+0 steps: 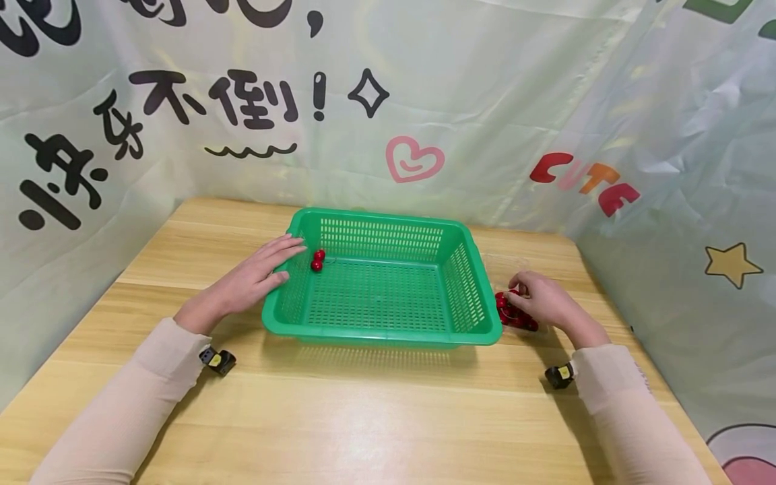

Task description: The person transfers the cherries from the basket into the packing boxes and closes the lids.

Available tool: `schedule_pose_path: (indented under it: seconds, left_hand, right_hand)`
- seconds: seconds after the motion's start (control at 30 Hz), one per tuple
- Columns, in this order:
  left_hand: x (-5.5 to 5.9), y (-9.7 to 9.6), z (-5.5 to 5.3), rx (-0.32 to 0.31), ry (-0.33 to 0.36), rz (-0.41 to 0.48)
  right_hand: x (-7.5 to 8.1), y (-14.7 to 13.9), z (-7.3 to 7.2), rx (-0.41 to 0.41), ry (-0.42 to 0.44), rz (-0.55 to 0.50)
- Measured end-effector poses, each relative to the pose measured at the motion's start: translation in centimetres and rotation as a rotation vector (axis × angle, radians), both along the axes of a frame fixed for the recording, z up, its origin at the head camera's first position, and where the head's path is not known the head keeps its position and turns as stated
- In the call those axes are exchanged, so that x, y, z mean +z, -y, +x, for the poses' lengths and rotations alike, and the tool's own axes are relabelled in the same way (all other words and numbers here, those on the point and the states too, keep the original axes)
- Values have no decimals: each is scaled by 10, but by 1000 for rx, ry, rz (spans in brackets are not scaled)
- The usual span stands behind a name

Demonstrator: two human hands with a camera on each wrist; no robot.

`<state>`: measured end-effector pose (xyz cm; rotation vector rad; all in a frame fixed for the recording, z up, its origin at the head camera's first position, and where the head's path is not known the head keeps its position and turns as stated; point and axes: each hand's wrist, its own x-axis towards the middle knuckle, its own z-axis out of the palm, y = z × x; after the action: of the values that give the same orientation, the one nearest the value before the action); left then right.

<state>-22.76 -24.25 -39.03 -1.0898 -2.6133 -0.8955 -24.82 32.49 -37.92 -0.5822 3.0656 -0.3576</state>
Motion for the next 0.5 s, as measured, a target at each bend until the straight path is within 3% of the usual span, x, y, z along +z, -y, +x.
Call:
schedule_pose_path:
  seconds: [0.23, 0.5]
  left_hand:
    - [-1, 0, -2, -3, -6, 0]
    - [0, 0, -1, -9, -14, 4]
  right_hand:
    - [16, 6, 1, 29, -37, -12]
    - [39, 26, -1, 138, -186, -14]
